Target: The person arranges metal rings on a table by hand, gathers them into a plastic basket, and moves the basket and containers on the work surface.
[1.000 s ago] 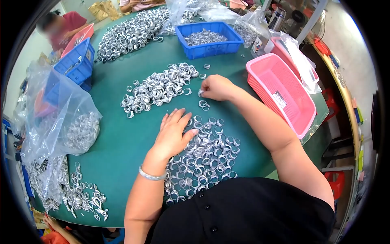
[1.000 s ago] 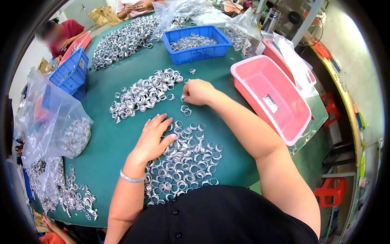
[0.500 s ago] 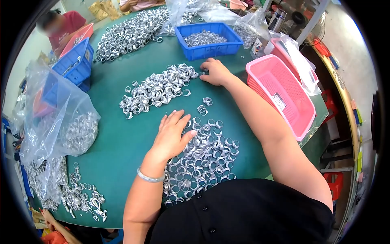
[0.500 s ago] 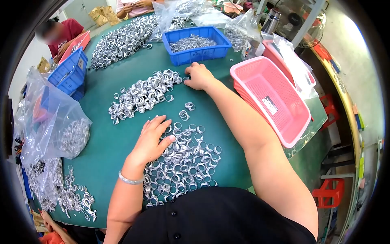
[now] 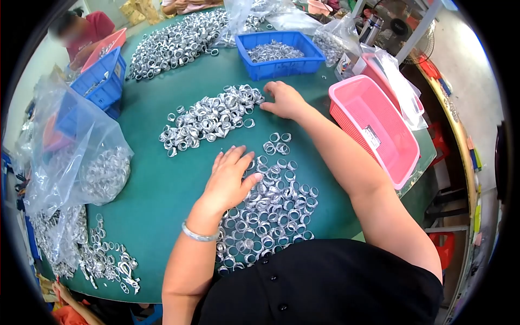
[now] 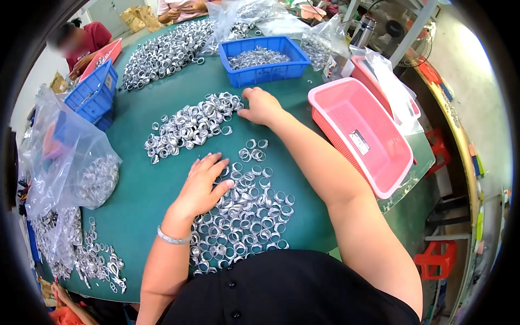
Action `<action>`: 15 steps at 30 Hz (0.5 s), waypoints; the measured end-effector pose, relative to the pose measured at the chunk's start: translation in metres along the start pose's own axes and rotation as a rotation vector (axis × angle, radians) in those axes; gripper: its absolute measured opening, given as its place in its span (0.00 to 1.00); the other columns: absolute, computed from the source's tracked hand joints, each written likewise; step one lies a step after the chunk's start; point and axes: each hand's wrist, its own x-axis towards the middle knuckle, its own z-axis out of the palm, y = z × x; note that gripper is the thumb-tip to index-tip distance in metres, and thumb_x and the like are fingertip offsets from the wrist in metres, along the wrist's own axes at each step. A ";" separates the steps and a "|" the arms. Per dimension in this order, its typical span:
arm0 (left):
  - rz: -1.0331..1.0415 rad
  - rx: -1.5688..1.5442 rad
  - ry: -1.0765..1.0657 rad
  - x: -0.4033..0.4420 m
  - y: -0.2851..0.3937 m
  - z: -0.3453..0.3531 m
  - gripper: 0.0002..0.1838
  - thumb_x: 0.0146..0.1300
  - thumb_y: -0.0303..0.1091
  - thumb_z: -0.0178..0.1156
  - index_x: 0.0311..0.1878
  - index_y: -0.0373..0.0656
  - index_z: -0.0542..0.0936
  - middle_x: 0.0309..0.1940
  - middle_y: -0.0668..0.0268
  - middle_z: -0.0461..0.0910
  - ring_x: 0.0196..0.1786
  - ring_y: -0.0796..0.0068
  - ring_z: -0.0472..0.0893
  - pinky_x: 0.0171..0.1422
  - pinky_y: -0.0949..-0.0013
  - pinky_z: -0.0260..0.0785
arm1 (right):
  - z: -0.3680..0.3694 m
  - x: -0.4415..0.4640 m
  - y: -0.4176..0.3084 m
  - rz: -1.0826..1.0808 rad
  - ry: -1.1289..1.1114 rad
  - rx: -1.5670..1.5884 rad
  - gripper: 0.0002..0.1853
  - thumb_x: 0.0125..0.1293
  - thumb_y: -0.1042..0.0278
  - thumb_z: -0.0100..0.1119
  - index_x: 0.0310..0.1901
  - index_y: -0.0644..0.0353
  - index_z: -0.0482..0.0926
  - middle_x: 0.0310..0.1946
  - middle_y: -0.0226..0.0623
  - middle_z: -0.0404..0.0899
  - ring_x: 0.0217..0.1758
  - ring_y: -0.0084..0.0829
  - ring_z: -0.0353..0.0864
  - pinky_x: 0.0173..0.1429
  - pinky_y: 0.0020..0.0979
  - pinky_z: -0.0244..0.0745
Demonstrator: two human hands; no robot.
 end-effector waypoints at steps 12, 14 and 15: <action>0.011 -0.015 0.021 0.000 -0.003 0.003 0.27 0.61 0.43 0.60 0.61 0.40 0.72 0.64 0.50 0.67 0.69 0.49 0.62 0.75 0.50 0.47 | -0.005 0.001 0.012 0.185 -0.137 0.099 0.10 0.50 0.74 0.57 0.36 0.59 0.81 0.36 0.43 0.82 0.43 0.44 0.80 0.47 0.38 0.75; 0.011 -0.014 0.025 0.000 -0.003 0.002 0.27 0.61 0.43 0.60 0.61 0.40 0.72 0.64 0.50 0.67 0.69 0.49 0.63 0.74 0.50 0.48 | -0.005 -0.001 0.017 0.200 -0.135 0.096 0.13 0.49 0.77 0.56 0.39 0.59 0.80 0.38 0.44 0.81 0.45 0.44 0.80 0.49 0.38 0.75; 0.009 -0.011 0.026 0.000 -0.003 0.002 0.27 0.61 0.43 0.60 0.61 0.40 0.72 0.63 0.50 0.67 0.69 0.49 0.63 0.74 0.50 0.48 | -0.005 -0.002 0.018 0.207 -0.134 0.096 0.15 0.49 0.78 0.56 0.41 0.59 0.80 0.40 0.45 0.81 0.46 0.44 0.80 0.50 0.37 0.75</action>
